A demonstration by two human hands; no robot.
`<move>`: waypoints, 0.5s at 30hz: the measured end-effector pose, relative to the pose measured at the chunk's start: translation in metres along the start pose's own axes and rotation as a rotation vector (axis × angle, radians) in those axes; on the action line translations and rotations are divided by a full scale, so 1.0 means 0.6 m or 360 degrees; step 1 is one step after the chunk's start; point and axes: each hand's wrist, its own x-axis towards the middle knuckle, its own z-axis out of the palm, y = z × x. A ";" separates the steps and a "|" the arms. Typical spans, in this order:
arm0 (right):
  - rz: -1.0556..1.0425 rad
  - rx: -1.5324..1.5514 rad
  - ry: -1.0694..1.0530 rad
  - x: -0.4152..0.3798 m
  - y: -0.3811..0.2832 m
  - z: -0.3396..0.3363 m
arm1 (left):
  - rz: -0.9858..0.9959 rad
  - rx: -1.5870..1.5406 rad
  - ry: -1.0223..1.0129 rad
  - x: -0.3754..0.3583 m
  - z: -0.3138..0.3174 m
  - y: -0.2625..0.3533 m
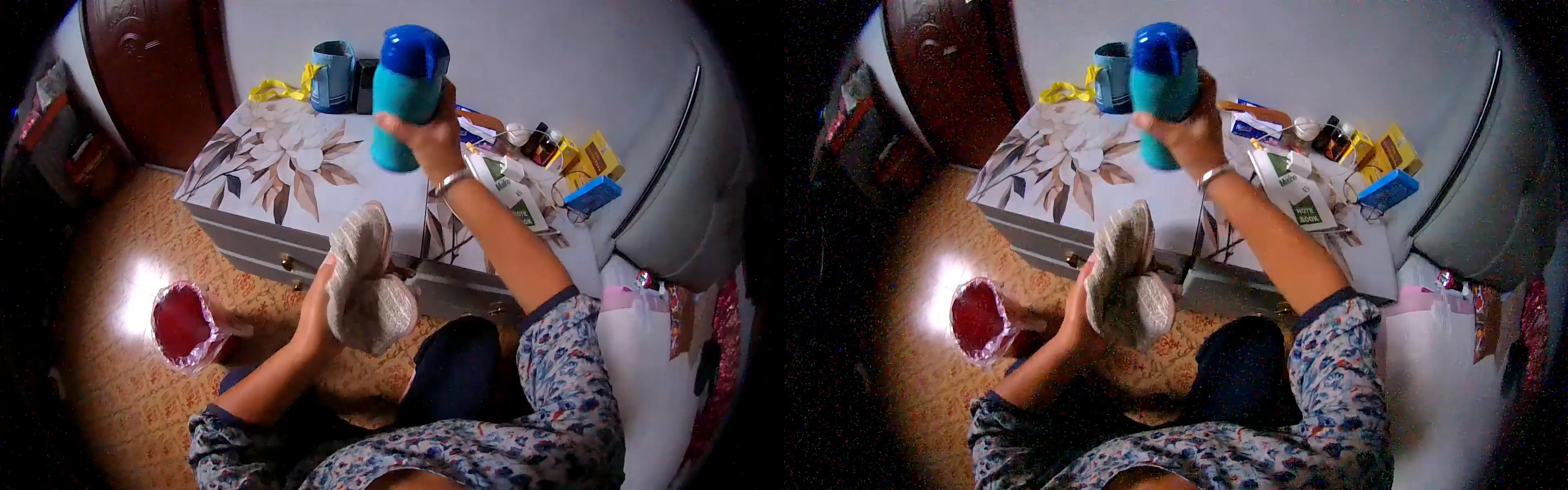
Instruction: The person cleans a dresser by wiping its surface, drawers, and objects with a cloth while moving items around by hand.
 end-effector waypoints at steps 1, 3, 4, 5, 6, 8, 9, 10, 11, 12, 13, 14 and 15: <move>-0.0044 -0.0087 0.0123 0.024 0.022 0.003 | 0.0002 -0.0005 -0.0003 0.001 -0.007 -0.002; 0.0085 -0.0254 0.0165 0.063 0.055 -0.001 | -0.0062 0.0089 -0.0013 0.006 -0.033 -0.011; 0.0084 -0.0255 0.0163 0.082 0.085 0.001 | -0.0015 0.0287 0.0065 0.012 -0.042 -0.017; 0.0134 -0.0264 0.0222 0.100 0.116 0.005 | -0.0010 0.0289 0.0061 0.009 -0.044 -0.017; 0.0187 -0.0274 0.0279 0.112 0.144 0.008 | -0.0009 0.0410 0.0103 -0.002 -0.020 -0.006; 0.0224 -0.0351 0.0299 0.128 0.174 0.014 | 0.0006 0.0554 0.0161 -0.008 0.003 0.005; 0.0268 -0.0433 0.0318 0.136 0.193 0.018 | 0.0009 0.0554 0.0164 -0.008 0.007 0.008; 0.0268 -0.0428 0.0317 0.142 0.212 0.025 | -0.0024 0.0531 0.0174 -0.008 0.011 0.011; 0.0265 -0.0472 0.0375 0.146 0.231 0.032 | -0.0058 0.0508 0.0185 -0.009 0.009 0.012; 0.0263 -0.0515 0.0432 0.148 0.235 0.039 | -0.0030 0.0574 0.0141 -0.003 0.001 0.011; 0.0266 -0.0506 0.0426 0.151 0.239 0.043 | -0.0026 0.0575 0.0152 -0.003 -0.001 0.011; 0.0375 -0.0524 0.0436 0.153 0.242 0.046 | -0.0064 0.0611 0.0213 -0.007 0.003 0.011; 0.0485 -0.0541 0.0443 0.153 0.246 0.048 | -0.0102 0.0646 0.0277 -0.010 0.008 0.011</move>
